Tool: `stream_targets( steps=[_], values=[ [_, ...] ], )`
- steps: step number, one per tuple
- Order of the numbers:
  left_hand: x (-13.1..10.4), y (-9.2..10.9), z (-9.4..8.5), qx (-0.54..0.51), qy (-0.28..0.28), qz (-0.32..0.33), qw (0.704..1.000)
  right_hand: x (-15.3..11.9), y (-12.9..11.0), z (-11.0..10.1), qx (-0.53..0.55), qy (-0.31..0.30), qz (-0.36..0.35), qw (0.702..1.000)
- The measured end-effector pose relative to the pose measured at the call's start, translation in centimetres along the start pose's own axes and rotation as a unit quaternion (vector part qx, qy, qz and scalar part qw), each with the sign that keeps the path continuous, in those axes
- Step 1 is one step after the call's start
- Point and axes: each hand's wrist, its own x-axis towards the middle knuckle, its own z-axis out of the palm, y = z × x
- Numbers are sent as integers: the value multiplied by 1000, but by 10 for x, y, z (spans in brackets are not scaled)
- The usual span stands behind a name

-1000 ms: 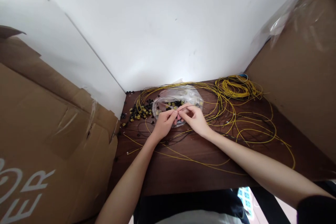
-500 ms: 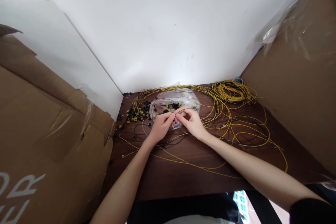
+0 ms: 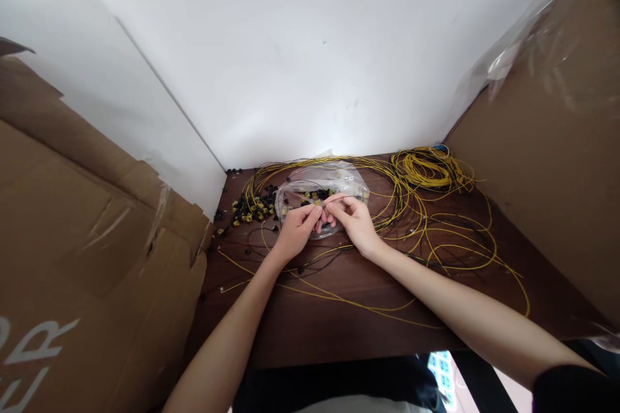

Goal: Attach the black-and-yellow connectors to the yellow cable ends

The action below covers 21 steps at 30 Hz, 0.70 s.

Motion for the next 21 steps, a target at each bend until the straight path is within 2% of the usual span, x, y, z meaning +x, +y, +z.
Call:
stream_targets(
  steps=[6, 16, 21],
  values=[
    [1, -2, 0, -11, 2, -12, 1000, -1, -2, -1, 20, 1, 32, 999],
    [0, -2, -1, 0, -6, -15, 1000, 3, 3, -3, 49, 35, 19, 998],
    [0, -2, 0, 0, -2, -10, 1000, 1, -1, -2, 19, 8, 27, 999]
  ],
)
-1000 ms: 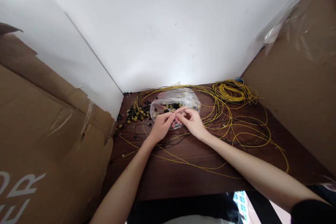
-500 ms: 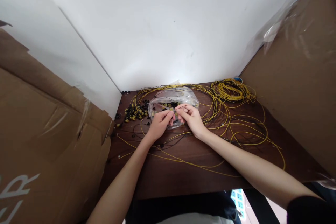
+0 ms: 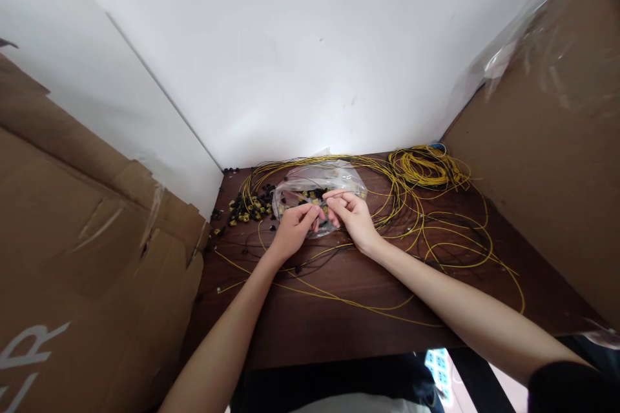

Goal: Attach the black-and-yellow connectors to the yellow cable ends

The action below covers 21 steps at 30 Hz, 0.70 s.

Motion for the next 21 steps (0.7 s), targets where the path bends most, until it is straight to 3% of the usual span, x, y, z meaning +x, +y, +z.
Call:
stream_targets(
  steps=[7, 15, 21],
  values=[
    [0, -2, 0, 7, 15, 3, 1000, 0, -1, 0, -30, -1, 11, 999],
    [2, -4, 2, -81, 2, 3, 997, 0, -2, 1, -10, 8, 9, 1000],
    [2, -4, 1, -84, 13, -9, 996, 0, 0, 0, 0, 0, 9, 1000]
  ],
)
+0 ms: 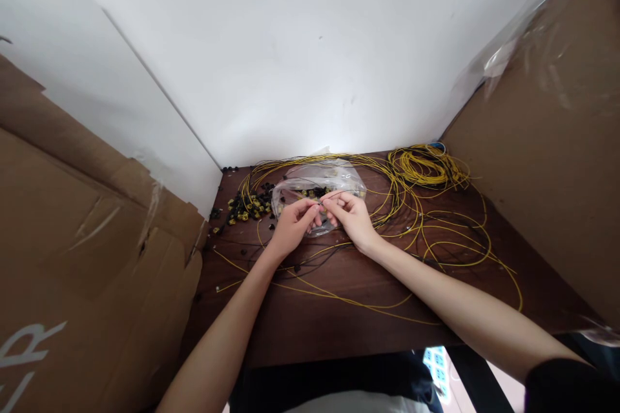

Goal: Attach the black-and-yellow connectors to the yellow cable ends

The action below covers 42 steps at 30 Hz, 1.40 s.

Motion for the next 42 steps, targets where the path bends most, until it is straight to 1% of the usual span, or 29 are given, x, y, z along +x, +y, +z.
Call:
stream_targets(
  steps=[12, 19, 22, 25, 31, 42],
  values=[
    [-1, 0, -1, 54, 16, 5, 998, 0, 1, 0, 1, 3, 1, 1000],
    [0, 0, 1, 67, 12, 0, 998, 2, 3, -2, 33, 45, -2, 998],
    [1, 0, 1, 56, 5, -2, 998, 4, 3, -2, 54, 66, -2, 996],
    [1, 1, 1, 44, 0, -1, 999, 4, 2, -3, 69, 73, -1, 995],
    [0, 2, 1, 34, 5, -7, 999, 5, 4, -3, 74, 58, -6, 996],
    [0, 0, 0, 38, 2, -3, 999, 1, 2, -3, 11, 6, -17, 1000]
  ],
)
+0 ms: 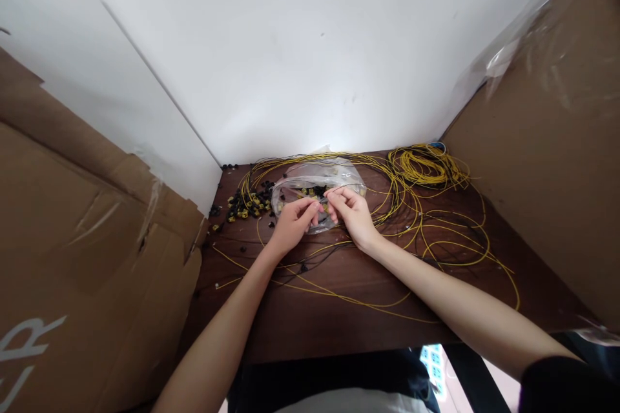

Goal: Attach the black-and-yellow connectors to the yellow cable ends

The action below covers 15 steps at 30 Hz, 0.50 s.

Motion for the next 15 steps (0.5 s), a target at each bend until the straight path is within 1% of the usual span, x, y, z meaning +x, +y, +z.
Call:
stream_targets(
  steps=[5, 10, 15],
  values=[
    [0, -1, 0, 10, -2, 0, 1000, 0, -1, 1, -17, -12, 7, 1000],
    [0, -1, 0, 38, 0, 14, 999, 0, 0, 2, -40, -28, 16, 999],
    [-1, 1, -1, 54, 1, 20, 998, 1, 3, 0, -43, -35, 19, 998]
  ],
)
